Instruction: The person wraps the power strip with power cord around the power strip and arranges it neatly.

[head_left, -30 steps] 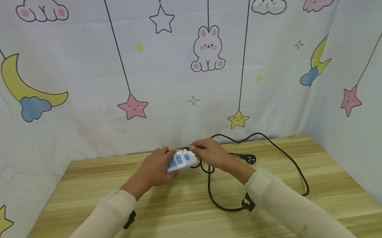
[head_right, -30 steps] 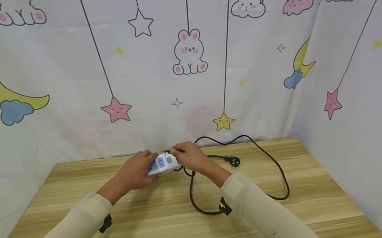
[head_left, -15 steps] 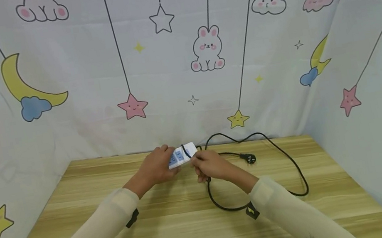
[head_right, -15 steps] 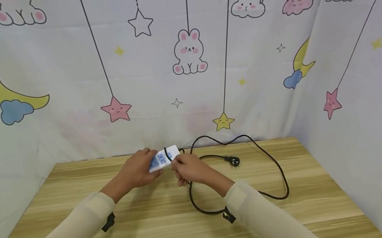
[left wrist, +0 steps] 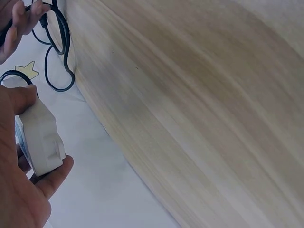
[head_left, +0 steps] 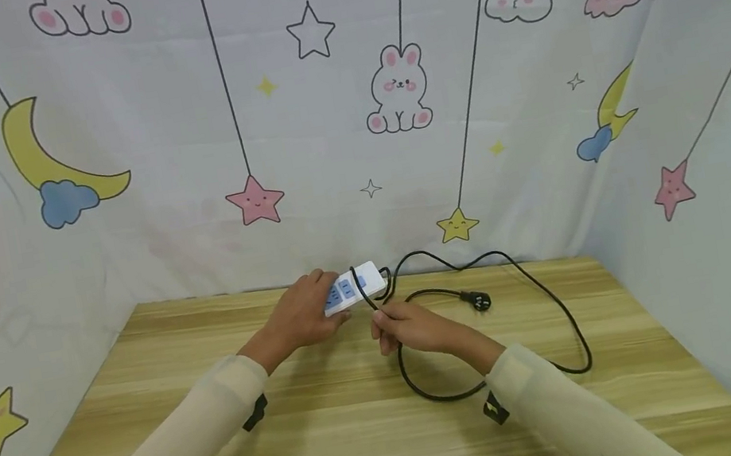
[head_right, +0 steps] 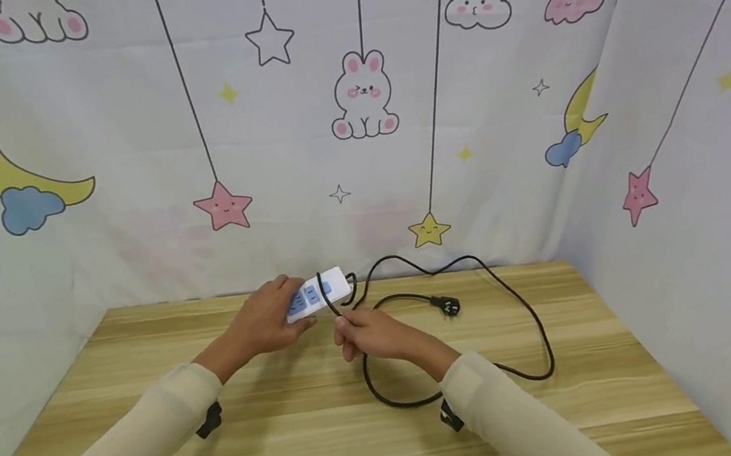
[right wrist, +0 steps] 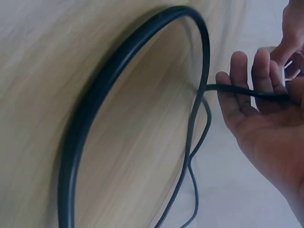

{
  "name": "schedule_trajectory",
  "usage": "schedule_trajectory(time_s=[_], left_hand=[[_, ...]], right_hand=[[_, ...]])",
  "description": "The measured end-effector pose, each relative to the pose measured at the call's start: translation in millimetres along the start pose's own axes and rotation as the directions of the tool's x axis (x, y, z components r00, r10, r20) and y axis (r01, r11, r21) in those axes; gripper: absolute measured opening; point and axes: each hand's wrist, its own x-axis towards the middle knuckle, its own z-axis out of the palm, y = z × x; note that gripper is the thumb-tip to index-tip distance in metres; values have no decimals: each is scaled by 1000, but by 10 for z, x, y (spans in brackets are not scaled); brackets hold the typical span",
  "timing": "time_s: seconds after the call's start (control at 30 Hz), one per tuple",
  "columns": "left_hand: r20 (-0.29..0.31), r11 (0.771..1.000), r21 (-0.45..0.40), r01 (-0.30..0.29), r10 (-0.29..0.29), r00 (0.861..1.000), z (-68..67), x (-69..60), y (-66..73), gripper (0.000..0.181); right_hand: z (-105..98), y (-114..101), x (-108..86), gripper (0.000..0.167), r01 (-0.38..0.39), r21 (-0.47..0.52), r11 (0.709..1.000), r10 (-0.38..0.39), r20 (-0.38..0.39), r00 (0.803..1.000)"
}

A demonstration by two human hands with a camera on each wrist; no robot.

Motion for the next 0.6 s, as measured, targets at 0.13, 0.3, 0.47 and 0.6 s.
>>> schedule_trajectory(time_s=[0.13, 0.3, 0.47, 0.6], left_hand=[[1, 1000, -27, 7, -7, 1000, -5, -7, -3, 65], [-6, 998, -58, 13, -14, 1000, -4, -20, -16, 66], [-2, 997, -77, 4, -5, 1000, -24, -27, -7, 66], [-1, 996, -86, -10, 10, 1000, -49, -37, 4, 67]], right_hand=[[-31, 87, -25, 40, 27, -26, 999, -25, 83, 996], [-44, 162, -34, 41, 42, -128, 991, -22, 157, 987], [-53, 184, -23, 44, 49, -238, 970, -10, 165, 986], [-66, 184, -12, 47, 78, -346, 935, -23, 161, 987]])
